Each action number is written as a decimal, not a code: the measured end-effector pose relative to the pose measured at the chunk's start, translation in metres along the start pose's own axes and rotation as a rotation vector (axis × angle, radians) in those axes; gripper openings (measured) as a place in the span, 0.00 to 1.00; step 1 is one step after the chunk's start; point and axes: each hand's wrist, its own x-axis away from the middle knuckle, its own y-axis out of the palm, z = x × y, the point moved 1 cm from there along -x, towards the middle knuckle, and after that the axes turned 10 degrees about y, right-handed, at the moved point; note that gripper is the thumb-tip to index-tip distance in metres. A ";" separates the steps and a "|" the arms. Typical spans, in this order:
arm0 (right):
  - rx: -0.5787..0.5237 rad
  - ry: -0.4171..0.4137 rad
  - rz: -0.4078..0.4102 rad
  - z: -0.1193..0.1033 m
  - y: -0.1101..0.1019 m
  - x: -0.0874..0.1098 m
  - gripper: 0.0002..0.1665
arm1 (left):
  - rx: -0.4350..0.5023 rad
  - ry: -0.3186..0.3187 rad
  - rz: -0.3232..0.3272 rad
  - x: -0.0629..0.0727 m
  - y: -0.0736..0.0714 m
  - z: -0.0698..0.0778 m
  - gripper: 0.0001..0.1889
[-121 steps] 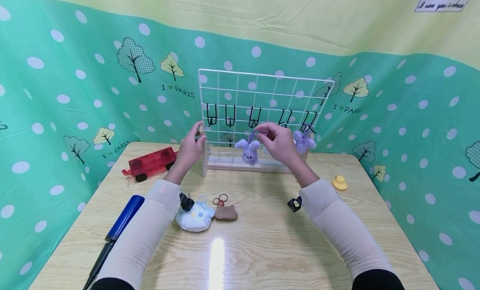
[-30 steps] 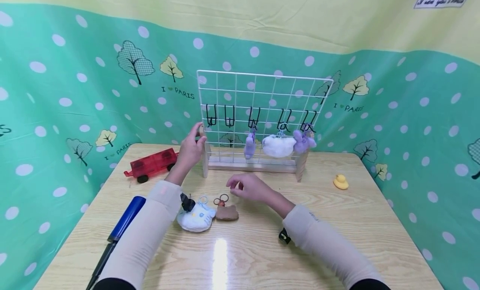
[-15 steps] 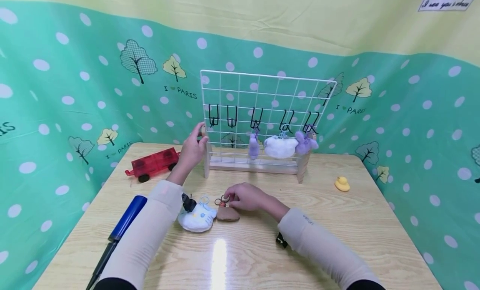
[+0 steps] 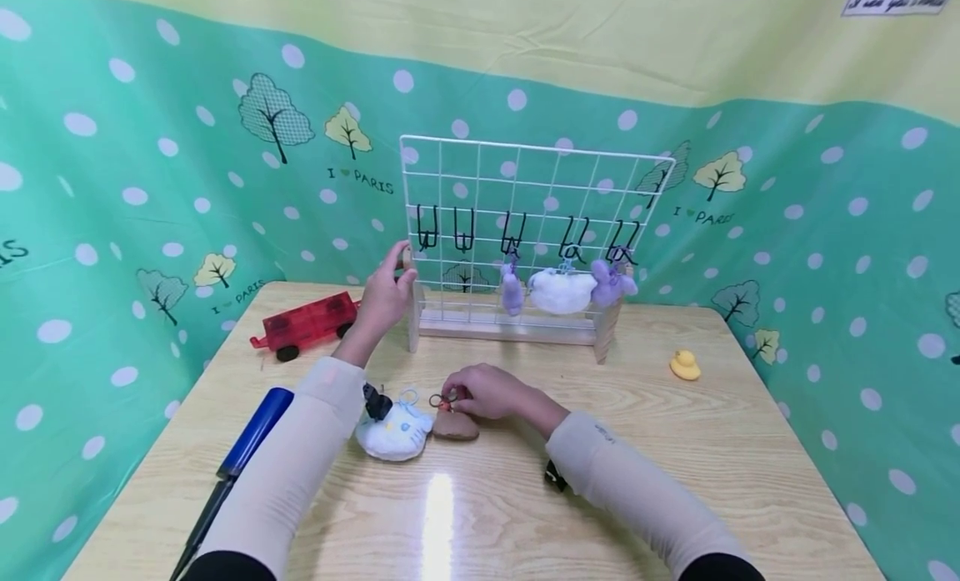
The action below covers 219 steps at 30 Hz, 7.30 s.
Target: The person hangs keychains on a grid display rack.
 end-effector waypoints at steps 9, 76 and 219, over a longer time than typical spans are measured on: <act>-0.014 -0.001 -0.012 -0.002 0.003 -0.008 0.14 | -0.010 -0.005 0.008 0.002 0.001 -0.002 0.30; -0.100 0.017 0.062 0.006 -0.013 -0.001 0.11 | -0.019 -0.005 0.002 0.002 -0.001 0.003 0.29; -0.437 0.123 0.884 -0.028 -0.140 -0.003 0.10 | 0.010 -0.014 0.004 0.003 0.001 0.000 0.30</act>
